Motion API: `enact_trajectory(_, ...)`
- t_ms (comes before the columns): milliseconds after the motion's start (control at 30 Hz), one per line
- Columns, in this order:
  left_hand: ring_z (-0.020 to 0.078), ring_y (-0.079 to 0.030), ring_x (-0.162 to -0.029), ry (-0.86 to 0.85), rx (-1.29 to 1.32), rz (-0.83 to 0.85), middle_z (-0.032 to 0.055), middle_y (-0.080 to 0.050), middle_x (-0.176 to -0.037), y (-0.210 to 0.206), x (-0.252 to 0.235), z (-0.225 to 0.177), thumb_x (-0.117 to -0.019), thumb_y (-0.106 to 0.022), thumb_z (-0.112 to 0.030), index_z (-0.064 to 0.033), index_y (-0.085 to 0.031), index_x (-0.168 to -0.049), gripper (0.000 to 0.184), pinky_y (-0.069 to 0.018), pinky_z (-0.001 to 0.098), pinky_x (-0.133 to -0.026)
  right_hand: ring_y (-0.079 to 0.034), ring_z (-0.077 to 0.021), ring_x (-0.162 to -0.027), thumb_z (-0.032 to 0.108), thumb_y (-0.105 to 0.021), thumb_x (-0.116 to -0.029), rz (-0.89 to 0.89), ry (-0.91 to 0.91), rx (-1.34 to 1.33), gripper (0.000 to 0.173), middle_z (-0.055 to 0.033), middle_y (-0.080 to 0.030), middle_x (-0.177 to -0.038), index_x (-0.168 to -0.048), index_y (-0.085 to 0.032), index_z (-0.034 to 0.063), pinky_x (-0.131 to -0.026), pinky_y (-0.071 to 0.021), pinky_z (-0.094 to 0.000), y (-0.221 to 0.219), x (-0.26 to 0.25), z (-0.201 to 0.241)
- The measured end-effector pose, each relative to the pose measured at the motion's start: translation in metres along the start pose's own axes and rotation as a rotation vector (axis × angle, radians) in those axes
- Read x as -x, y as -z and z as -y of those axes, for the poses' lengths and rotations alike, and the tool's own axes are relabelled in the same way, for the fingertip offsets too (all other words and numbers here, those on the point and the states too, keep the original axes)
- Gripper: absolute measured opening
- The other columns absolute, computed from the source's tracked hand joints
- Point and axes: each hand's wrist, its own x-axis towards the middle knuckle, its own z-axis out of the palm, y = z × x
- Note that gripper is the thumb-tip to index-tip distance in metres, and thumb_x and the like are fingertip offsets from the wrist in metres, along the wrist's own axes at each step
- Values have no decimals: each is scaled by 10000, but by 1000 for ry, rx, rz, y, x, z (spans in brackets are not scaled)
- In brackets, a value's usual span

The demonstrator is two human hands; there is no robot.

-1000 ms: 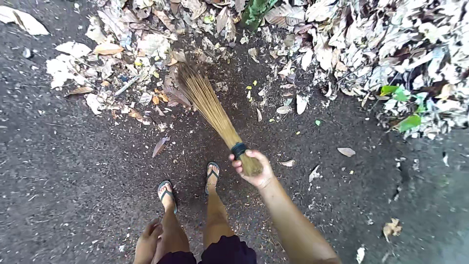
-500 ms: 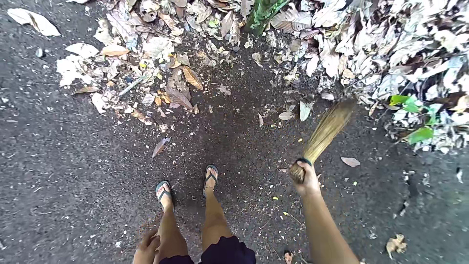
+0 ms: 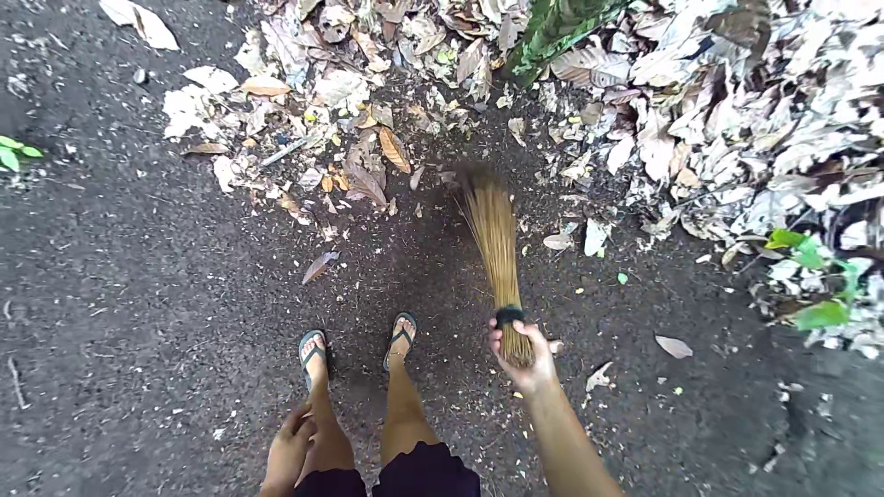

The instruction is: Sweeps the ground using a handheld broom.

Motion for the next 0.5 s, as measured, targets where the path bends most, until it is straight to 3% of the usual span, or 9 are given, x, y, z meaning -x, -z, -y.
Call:
enact_trajectory(100,342,-676,-1069,23,31,-10,241,-647,-1256,-2,2,7,-1041,-546,-124,-1,-529,-1405,385,-554,534,-891,-706,-238,-755,129,-646,-807,-80,42,137,532,-154,-670,-969,-1294,-434,91,-632,-620,-377,4,8,-13)
enact_trajectory(167,337,-673,-1067,41,44,-17,238,-650,-1248,-3,4,12,-1039,-547,-121,-7,-533,-1404,383,-551,529,-894,-683,-226,-767,90,-561,-897,-130,64,260,540,-126,-638,-962,-1398,-364,120,-653,-607,-385,-13,-8,-30)
enact_trajectory(267,338,-673,-1065,44,70,-33,240,-652,-1243,-3,9,20,-1037,-548,-118,-9,-541,-1403,382,-549,528,-896,-661,-218,-749,88,-511,-969,-134,-1,309,351,-116,-619,-909,-1309,-421,88,-654,-593,-385,-66,-52,-56)
enact_trajectory(400,302,-676,-1053,5,157,-53,225,-645,-1254,-12,17,5,-1030,-558,-112,12,-538,-1382,374,-561,488,-887,-659,-213,-745,93,-483,-997,81,-203,298,332,-130,-618,-936,-1322,-416,86,-658,-593,-357,-127,-96,-56)
enact_trajectory(467,278,-671,-1049,-21,197,-21,205,-645,-1241,-22,26,-17,-1026,-550,-121,13,-562,-1355,355,-565,466,-892,-659,-225,-721,67,-497,-969,164,-206,405,448,-137,-618,-939,-1394,-367,124,-627,-590,-366,-125,-105,-54)
enact_trajectory(500,274,-666,-1076,-36,224,9,191,-651,-1246,-28,29,-31,-1027,-551,-136,5,-585,-1339,344,-561,464,-914,-658,-237,-730,59,-539,-941,177,-190,535,625,-143,-616,-969,-1501,-283,168,-619,-589,-382,-121,-102,-56)
